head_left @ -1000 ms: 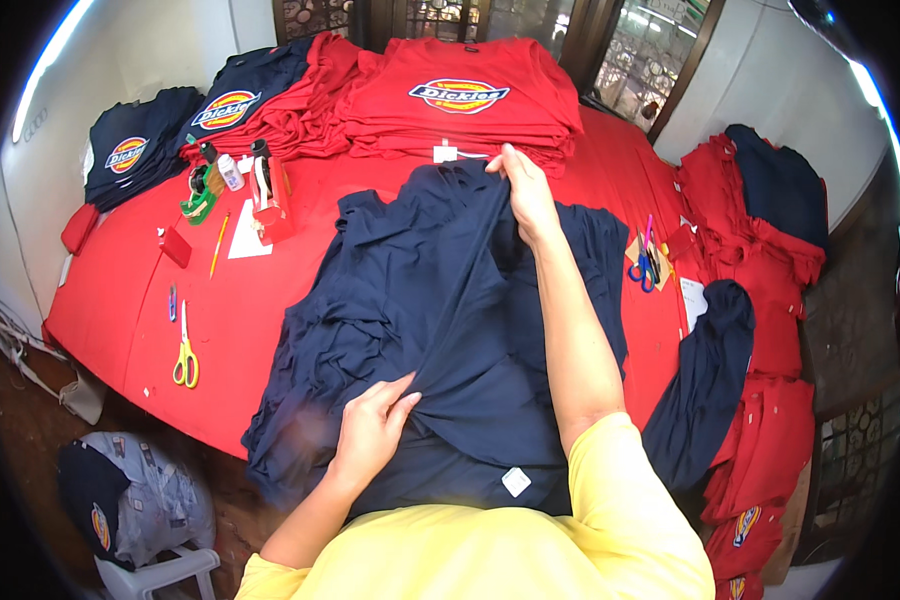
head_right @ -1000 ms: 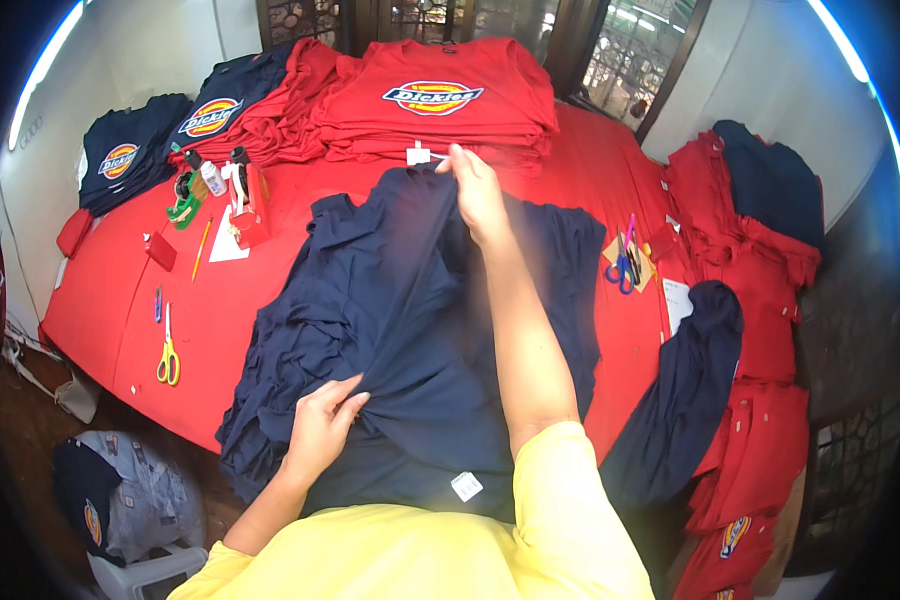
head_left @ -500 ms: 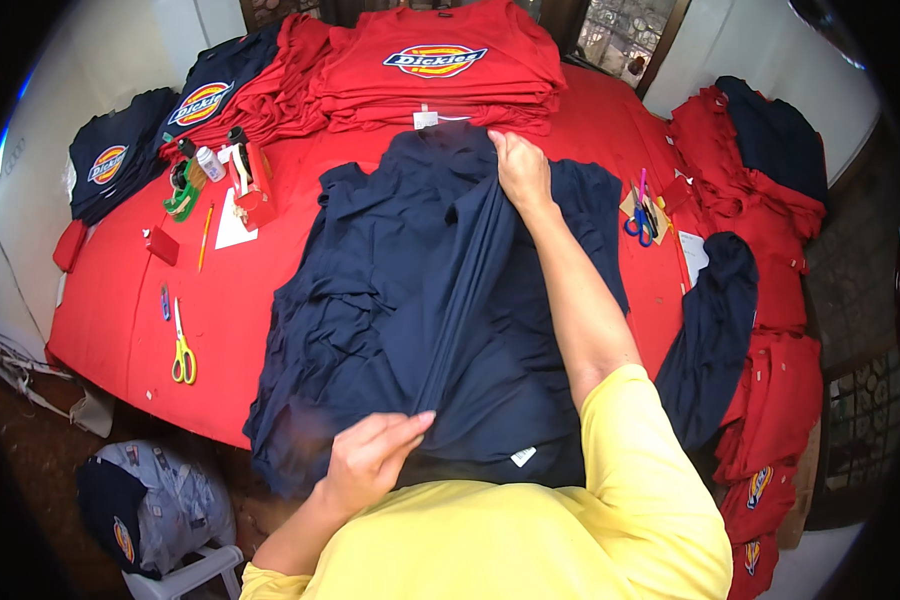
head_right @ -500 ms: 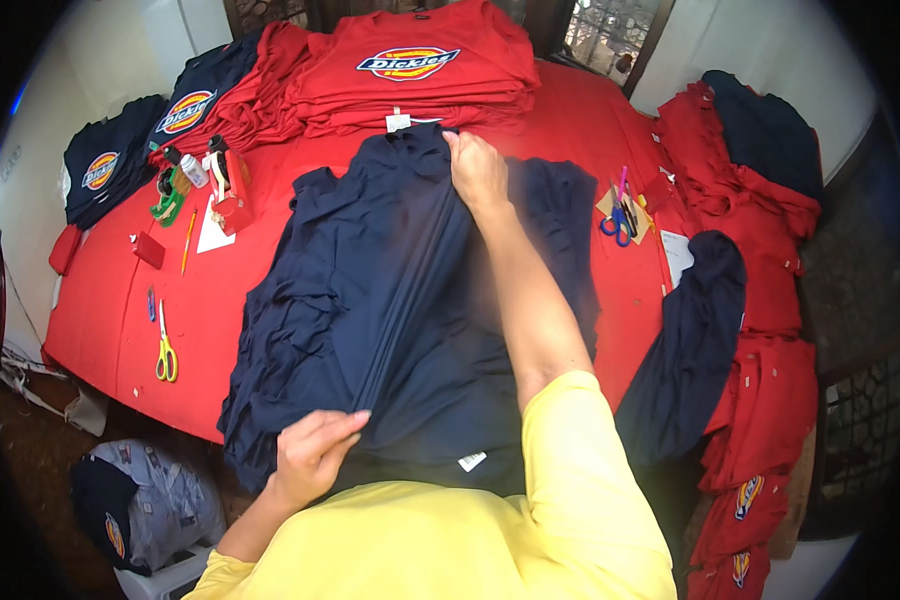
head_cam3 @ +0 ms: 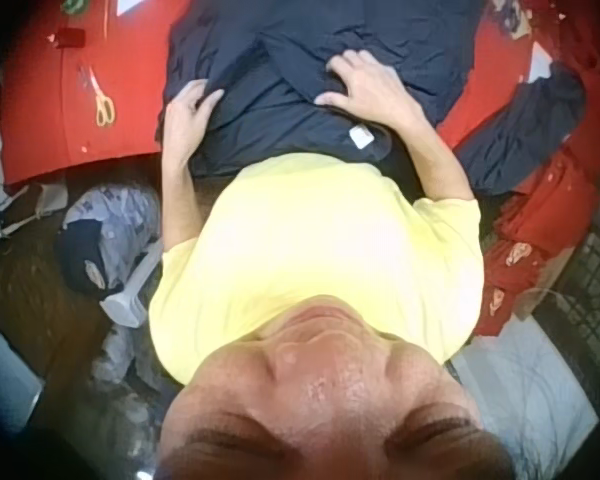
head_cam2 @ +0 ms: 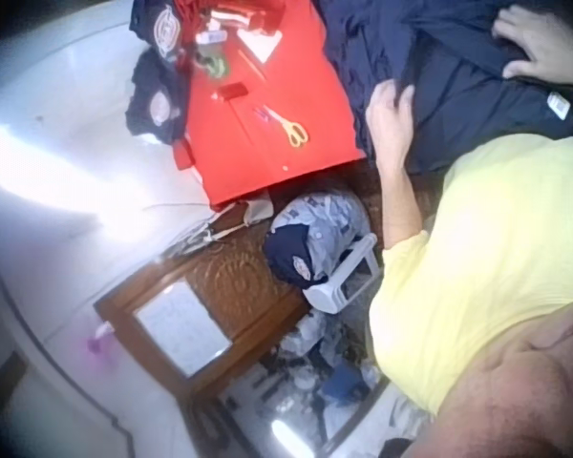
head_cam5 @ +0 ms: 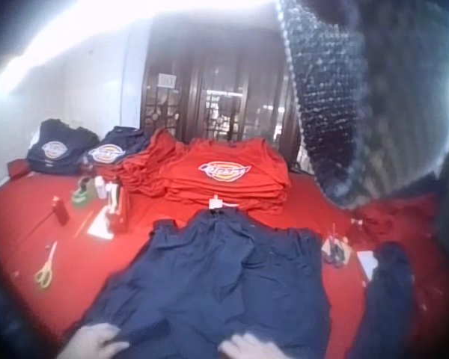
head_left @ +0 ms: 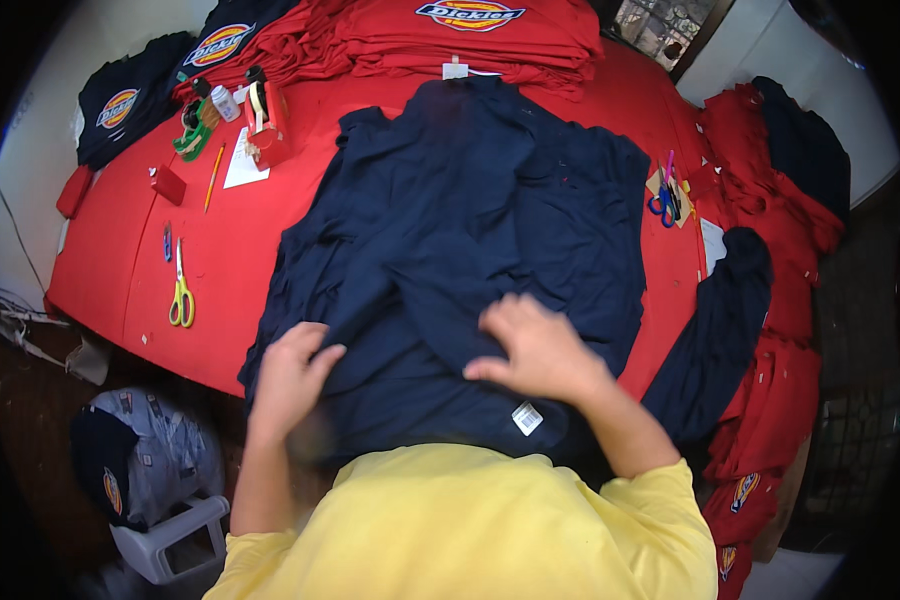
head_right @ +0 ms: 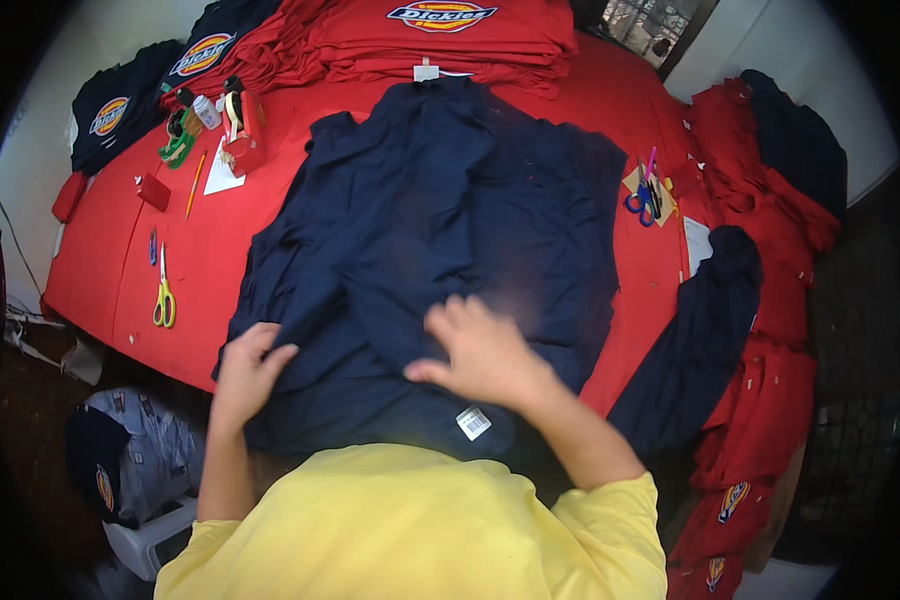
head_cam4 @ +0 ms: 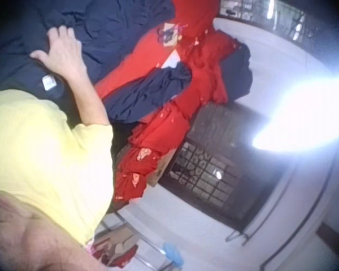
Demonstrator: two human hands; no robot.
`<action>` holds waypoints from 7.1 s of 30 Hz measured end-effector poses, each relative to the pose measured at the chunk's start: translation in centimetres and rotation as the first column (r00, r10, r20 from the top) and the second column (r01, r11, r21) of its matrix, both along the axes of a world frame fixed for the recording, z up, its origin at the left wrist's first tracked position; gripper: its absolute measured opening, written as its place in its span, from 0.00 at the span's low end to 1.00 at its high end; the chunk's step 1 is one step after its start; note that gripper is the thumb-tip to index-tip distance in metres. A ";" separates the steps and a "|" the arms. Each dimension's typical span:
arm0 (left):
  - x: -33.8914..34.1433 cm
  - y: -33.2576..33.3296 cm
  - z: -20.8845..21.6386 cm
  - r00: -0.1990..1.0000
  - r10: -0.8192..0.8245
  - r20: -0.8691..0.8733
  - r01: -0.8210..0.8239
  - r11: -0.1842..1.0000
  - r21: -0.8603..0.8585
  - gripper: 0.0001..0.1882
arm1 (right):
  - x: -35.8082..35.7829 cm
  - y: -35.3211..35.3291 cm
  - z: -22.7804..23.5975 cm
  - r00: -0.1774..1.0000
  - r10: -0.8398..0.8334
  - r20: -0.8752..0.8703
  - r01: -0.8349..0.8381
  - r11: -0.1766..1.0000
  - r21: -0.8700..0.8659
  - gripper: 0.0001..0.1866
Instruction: The person uses shears to cut excess material from dark t-shirts, kemudian spreads and folds the shirts one by one on a large work table.
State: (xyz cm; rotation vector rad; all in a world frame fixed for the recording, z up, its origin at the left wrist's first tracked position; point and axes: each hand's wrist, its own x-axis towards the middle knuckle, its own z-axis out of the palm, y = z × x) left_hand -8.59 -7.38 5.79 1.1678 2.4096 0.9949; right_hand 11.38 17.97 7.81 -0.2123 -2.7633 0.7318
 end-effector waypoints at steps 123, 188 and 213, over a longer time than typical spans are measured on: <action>2.3 10.0 -2.5 0.949 -0.169 0.265 0.065 0.931 0.359 0.24 | 4.1 3.5 5.1 0.910 -0.326 -0.257 -0.122 0.382 -0.916 0.23; 19.5 17.9 3.7 0.246 -0.775 -0.582 0.967 0.154 0.204 0.42 | 28.6 15.5 20.1 0.459 -0.862 -0.218 0.853 0.496 -0.166 0.21; -7.9 13.5 -4.4 0.947 0.072 -0.313 -0.024 0.988 0.154 0.30 | -0.1 23.1 -7.2 0.718 -0.661 -0.217 0.688 0.722 0.077 0.13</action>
